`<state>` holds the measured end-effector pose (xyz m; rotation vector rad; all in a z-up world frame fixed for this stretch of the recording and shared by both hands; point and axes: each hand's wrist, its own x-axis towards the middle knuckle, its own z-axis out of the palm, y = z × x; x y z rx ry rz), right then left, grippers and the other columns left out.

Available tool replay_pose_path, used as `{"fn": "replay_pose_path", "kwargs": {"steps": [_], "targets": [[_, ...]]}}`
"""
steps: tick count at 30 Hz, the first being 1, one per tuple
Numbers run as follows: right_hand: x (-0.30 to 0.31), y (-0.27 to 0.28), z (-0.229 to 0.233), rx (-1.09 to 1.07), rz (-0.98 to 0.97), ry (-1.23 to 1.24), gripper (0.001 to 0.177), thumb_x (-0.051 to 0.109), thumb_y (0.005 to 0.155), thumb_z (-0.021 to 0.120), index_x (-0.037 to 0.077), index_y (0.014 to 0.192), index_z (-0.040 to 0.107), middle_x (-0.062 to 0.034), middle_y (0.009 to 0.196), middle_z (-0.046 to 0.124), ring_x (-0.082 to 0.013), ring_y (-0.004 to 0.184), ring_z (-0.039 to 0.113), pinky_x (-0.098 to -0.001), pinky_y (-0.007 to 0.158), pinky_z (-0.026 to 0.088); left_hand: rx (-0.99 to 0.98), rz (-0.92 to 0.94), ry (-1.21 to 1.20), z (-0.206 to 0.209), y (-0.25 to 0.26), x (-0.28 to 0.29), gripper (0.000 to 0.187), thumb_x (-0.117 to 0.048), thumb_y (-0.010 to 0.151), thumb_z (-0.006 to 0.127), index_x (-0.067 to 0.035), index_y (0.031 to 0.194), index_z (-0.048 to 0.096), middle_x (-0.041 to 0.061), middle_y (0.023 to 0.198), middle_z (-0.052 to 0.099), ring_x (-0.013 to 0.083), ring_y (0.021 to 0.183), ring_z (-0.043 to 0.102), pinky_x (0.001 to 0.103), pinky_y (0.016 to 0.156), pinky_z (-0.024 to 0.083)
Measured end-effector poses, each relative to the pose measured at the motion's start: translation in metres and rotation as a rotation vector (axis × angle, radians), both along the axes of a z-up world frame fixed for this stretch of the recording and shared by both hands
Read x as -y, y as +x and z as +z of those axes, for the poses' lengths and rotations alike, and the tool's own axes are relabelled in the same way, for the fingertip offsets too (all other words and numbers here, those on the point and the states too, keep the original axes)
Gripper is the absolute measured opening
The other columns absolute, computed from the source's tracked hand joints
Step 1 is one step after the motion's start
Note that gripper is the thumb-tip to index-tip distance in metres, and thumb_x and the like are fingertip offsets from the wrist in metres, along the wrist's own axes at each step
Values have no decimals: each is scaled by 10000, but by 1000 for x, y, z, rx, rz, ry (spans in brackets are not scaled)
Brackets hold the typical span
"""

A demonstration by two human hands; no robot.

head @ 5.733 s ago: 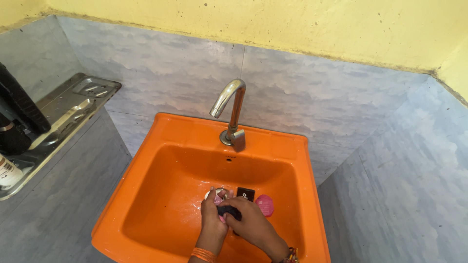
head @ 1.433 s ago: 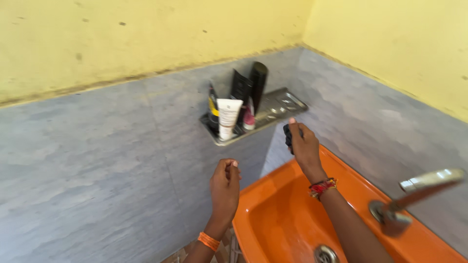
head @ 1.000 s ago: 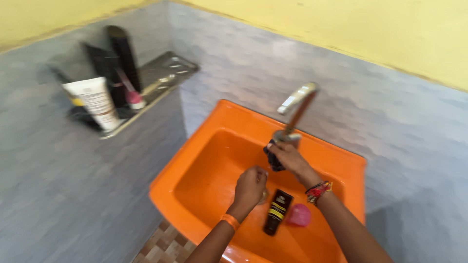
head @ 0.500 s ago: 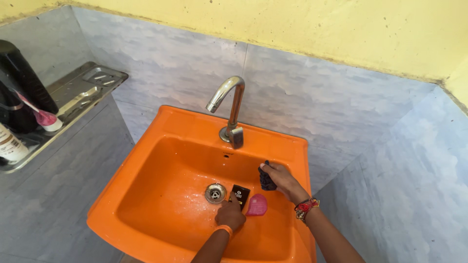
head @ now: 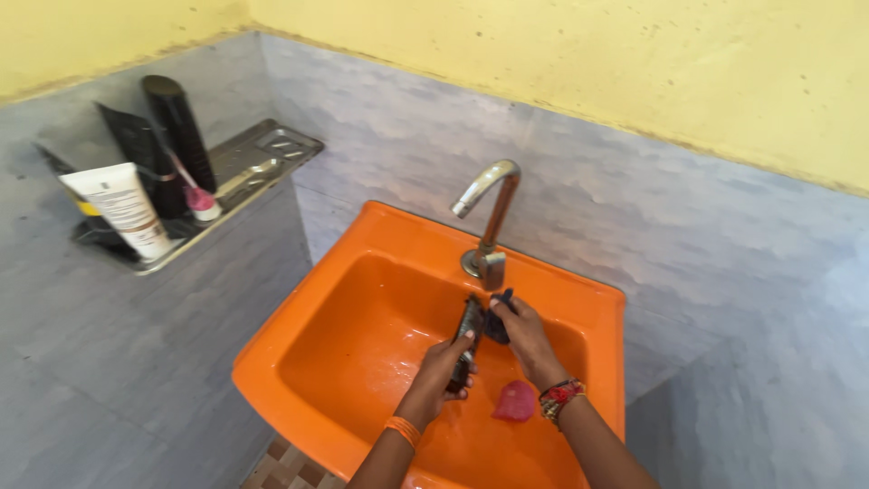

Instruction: The person handles several cosmetic tubes and bottles at an orange sink, opening and closing caps, and placing them on a wall-mounted metal tray. The person also picks up and sets down a small pink container and a black rectangular object.

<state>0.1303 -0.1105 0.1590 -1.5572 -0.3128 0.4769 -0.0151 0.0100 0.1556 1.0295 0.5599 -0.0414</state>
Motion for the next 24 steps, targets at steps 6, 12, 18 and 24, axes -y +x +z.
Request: {"fn": "replay_pose_path", "kwargs": {"steps": [6, 12, 18, 24], "targets": [[-61, -42, 31, 917, -230, -118, 341, 224, 974, 657, -53, 1171, 634, -210, 1160, 609, -354, 1039, 624, -401, 907, 507, 241, 140, -36, 41, -13, 0, 518, -565, 1047, 469, -54, 1000, 541, 54, 651, 547, 149, 403, 514, 275, 329, 305], [-77, -111, 71, 834, -122, -149, 350, 186, 1000, 568, -48, 1259, 601, -214, 1300, 558, -397, 1140, 608, -426, 979, 492, 405, 365, -67, 42, -3, -26, 484, -495, 1070, 421, -71, 1013, 648, -3, 762, 586, 88, 624, 552, 252, 503, 467], [-73, -162, 85, 795, -45, -146, 345, 168, 1005, 527, -17, 1285, 606, -174, 1381, 528, -358, 1211, 603, -391, 993, 506, 394, 396, -104, 42, -5, -61, 505, -522, 1070, 421, -59, 987, 602, 14, 807, 584, 128, 704, 559, 310, 592, 488], [-86, -157, 91, 901, -51, -64, 357, 125, 1036, 473, -28, 1350, 548, -222, 1465, 427, -385, 1313, 502, -425, 1090, 410, 409, 268, -56, 60, -20, -57, 436, -457, 1020, 428, -103, 1150, 648, -6, 982, 687, 79, 872, 654, 225, 738, 575]]}}
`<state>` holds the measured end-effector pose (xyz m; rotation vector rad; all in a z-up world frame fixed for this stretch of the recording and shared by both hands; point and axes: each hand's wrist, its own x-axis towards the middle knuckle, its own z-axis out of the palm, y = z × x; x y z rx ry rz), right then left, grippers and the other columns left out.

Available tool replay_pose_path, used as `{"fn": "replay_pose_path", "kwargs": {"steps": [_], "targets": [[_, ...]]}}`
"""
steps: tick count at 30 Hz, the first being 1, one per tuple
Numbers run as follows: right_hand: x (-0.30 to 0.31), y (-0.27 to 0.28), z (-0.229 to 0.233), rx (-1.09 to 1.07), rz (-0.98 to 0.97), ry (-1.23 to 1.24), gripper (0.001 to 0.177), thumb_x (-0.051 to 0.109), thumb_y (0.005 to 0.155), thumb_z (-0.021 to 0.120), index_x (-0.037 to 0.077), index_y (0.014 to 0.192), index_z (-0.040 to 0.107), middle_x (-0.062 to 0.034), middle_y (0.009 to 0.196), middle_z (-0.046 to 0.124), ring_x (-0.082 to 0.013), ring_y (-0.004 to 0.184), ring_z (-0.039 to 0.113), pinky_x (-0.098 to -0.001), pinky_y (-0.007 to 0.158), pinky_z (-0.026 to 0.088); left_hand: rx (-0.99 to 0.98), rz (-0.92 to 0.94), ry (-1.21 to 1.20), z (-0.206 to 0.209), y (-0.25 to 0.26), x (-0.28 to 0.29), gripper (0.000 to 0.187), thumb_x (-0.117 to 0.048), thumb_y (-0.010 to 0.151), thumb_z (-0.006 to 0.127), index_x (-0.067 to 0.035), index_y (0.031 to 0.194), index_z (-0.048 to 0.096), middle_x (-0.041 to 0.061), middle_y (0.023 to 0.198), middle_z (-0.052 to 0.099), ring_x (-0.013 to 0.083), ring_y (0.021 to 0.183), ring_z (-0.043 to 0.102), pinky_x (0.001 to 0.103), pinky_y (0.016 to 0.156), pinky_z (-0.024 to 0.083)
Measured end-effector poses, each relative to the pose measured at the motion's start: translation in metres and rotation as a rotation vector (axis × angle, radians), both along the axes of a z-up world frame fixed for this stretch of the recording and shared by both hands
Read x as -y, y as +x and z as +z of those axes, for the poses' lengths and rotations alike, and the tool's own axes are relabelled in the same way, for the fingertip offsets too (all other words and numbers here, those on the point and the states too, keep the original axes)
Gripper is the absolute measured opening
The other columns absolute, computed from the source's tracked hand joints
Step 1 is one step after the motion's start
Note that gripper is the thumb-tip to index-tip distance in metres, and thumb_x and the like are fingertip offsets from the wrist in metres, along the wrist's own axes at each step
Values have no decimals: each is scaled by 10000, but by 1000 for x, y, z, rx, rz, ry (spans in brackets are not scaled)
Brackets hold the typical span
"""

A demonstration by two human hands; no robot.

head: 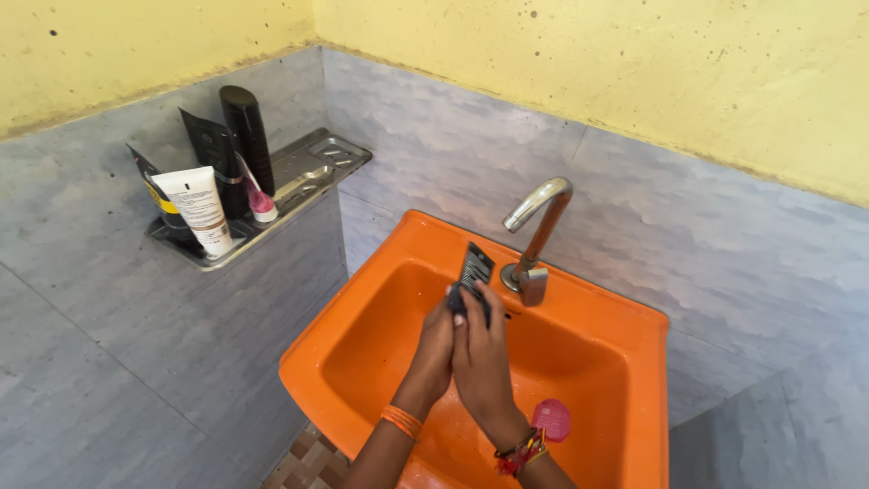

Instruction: The person handles several cosmetic tubes and bottles at an orange sink, opening and closing caps, and placing them on a wall-mounted metal tray. The person also picks up and sets down a small pink container and a black rectangular object.

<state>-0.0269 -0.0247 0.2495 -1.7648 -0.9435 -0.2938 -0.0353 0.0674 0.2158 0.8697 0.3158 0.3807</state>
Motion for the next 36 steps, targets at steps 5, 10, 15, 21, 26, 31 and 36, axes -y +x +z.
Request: {"fn": "replay_pose_path", "kwargs": {"steps": [5, 10, 15, 21, 26, 31, 36], "targets": [[-15, 37, 1, 107, -64, 31, 326, 125, 1036, 476, -25, 1308, 576, -225, 1443, 452, -395, 1315, 488, -436, 1104, 409, -96, -148, 98, 20, -27, 8, 457, -527, 1035, 443, -120, 1141, 622, 32, 691, 585, 104, 487, 538, 233, 365, 365], [-24, 71, 13, 134, -145, 2, 271, 175, 1012, 543, -22, 1162, 655, -201, 1190, 594, -365, 1102, 600, -438, 958, 481, -84, -246, 23, 33, -51, 6, 412, -487, 1016, 569, -112, 1187, 568, 42, 611, 569, 103, 381, 503, 213, 315, 314], [-31, 80, 32, -157, -172, -69, 296, 288, 1028, 614, 7, 1045, 703, -144, 783, 686, -265, 709, 645, -404, 658, 510, -75, -317, -90, 35, -72, -5, 421, -405, 969, 731, -141, 1222, 523, 30, 642, 569, 78, 419, 499, 189, 333, 329], [-33, 93, 31, -888, 353, 307, 306, 320, 1019, 629, 23, 988, 693, -62, 855, 724, -128, 736, 693, -288, 669, 571, -153, -286, -160, 32, -94, -23, 423, -424, 953, 640, -122, 1229, 532, 118, 762, 691, 144, 504, 615, 275, 450, 527], [-31, 103, 9, -1380, 560, 478, 336, 343, 988, 619, 33, 1120, 617, -124, 952, 728, -268, 996, 726, -399, 857, 605, -44, -281, -148, 7, -96, -38, 432, -433, 1003, 629, -48, 1187, 560, 135, 813, 716, 146, 536, 640, 260, 439, 508], [-38, 103, -28, -1657, 624, 814, 322, 269, 960, 648, 32, 1169, 582, -123, 1024, 703, -338, 1174, 668, -510, 1001, 554, -123, -187, -133, -14, -86, -31, 492, -503, 1000, 587, -41, 1166, 617, 118, 796, 720, 156, 532, 653, 247, 394, 476], [-50, 99, -51, -1748, 420, 944, 329, 253, 993, 652, -16, 1163, 568, -135, 1099, 658, -267, 1143, 657, -515, 1020, 501, -470, 448, 786, -26, -78, 22, 440, -499, 1091, 474, -105, 1189, 645, 107, 679, 718, 156, 544, 668, 270, 493, 442]]}}
